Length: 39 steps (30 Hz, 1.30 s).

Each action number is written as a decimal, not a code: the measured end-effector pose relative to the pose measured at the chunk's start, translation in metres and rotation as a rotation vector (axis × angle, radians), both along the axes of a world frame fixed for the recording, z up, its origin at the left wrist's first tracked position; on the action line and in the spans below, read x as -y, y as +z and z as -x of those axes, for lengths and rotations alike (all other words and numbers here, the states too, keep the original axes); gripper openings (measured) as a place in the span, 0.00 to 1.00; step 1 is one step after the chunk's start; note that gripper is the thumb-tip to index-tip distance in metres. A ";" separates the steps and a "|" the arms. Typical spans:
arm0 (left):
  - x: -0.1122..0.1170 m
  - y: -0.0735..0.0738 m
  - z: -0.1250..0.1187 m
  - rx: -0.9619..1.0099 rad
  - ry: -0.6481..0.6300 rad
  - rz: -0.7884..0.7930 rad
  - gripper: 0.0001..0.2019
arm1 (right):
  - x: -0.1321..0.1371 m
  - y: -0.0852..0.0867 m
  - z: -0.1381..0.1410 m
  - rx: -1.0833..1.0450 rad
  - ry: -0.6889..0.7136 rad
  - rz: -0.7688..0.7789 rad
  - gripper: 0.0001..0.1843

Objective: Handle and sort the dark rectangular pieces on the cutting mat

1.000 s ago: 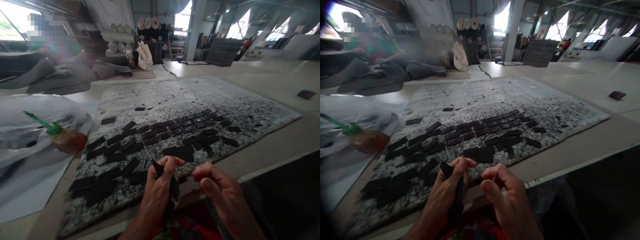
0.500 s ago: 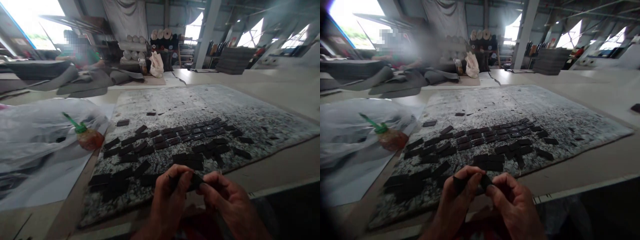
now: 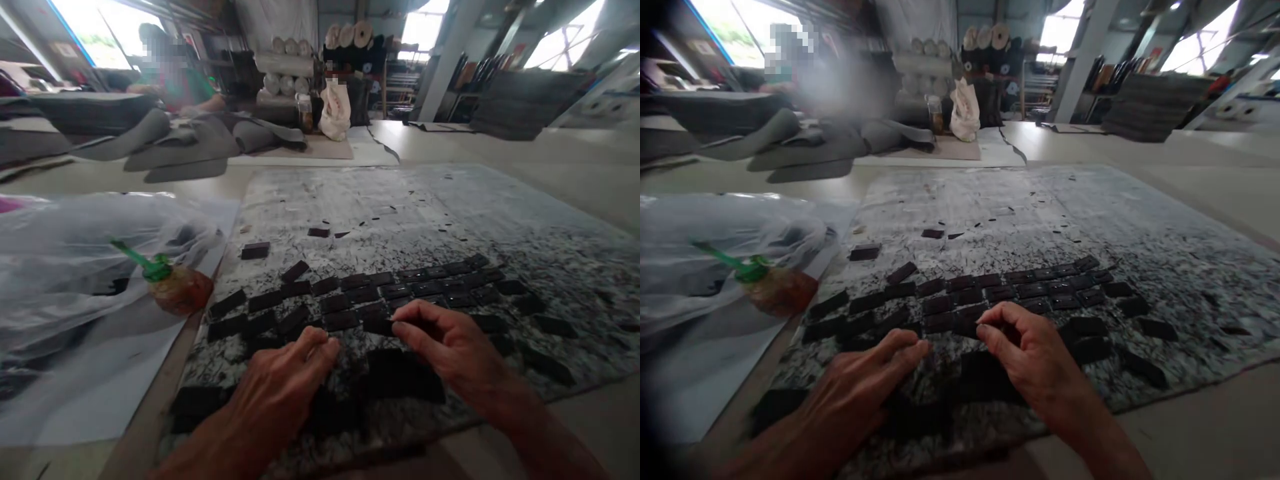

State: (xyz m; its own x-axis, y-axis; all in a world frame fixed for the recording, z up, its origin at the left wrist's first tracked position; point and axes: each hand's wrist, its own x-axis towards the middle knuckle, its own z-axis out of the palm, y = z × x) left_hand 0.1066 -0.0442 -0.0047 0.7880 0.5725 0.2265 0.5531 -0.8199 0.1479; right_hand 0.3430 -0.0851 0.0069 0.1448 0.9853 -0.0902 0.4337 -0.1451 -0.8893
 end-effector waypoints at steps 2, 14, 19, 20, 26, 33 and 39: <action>-0.010 -0.007 0.005 -0.109 0.030 -0.069 0.29 | -0.012 -0.002 0.005 0.063 0.046 0.009 0.09; -0.024 0.006 0.028 0.023 -0.102 -0.073 0.17 | -0.035 -0.004 0.028 0.199 0.165 0.088 0.07; -0.027 0.004 0.024 0.100 -0.116 -0.083 0.15 | -0.036 -0.005 0.032 0.251 0.178 0.052 0.07; -0.027 0.003 0.022 0.137 -0.115 -0.102 0.15 | -0.036 -0.006 0.033 0.251 0.183 0.050 0.07; -0.028 -0.005 0.014 0.135 -0.106 -0.123 0.16 | -0.039 -0.012 0.041 0.242 0.201 0.012 0.07; -0.024 -0.021 0.020 0.035 -0.094 -0.036 0.20 | -0.040 -0.015 0.045 0.288 0.173 -0.084 0.07; -0.023 -0.018 0.021 -0.048 -0.086 0.025 0.22 | -0.041 -0.015 0.046 0.338 0.161 -0.107 0.07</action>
